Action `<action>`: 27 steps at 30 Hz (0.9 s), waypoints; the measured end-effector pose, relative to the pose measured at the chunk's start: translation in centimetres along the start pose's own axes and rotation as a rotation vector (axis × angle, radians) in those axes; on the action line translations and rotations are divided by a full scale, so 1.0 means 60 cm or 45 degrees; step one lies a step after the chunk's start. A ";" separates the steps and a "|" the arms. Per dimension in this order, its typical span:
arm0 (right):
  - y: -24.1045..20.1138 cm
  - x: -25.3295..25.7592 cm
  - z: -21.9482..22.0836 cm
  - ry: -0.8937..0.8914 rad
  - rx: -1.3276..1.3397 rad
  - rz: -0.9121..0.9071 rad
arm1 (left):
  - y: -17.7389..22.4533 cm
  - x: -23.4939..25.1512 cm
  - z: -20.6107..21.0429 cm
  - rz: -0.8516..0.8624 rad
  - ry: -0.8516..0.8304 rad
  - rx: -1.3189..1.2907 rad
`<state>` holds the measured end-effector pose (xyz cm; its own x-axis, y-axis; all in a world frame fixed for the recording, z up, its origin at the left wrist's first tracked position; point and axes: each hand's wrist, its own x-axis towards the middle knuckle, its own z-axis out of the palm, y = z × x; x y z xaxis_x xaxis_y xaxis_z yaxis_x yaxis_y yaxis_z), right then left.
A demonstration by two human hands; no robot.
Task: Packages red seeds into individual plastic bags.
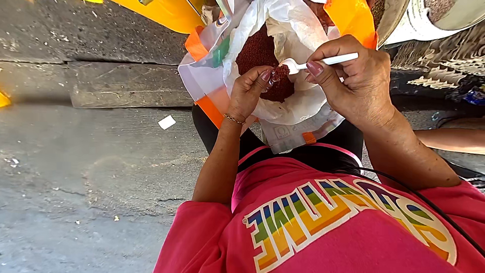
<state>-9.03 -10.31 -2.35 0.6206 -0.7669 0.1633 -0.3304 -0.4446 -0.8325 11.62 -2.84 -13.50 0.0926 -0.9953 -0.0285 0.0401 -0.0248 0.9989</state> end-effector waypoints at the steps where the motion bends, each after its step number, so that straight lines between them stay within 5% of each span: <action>1: -0.002 -0.001 0.001 -0.004 0.001 0.000 | 0.000 0.000 0.000 0.003 0.004 -0.008; 27: 0.020 -0.019 0.060 -0.003 -0.264 0.138 | -0.018 0.003 0.029 -0.042 0.109 -0.243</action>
<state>-7.59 -8.29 -5.46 0.5751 -0.8144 0.0777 -0.5337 -0.4455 -0.7188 9.86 -3.18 -14.54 0.1716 -0.9825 -0.0720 0.2314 -0.0308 0.9724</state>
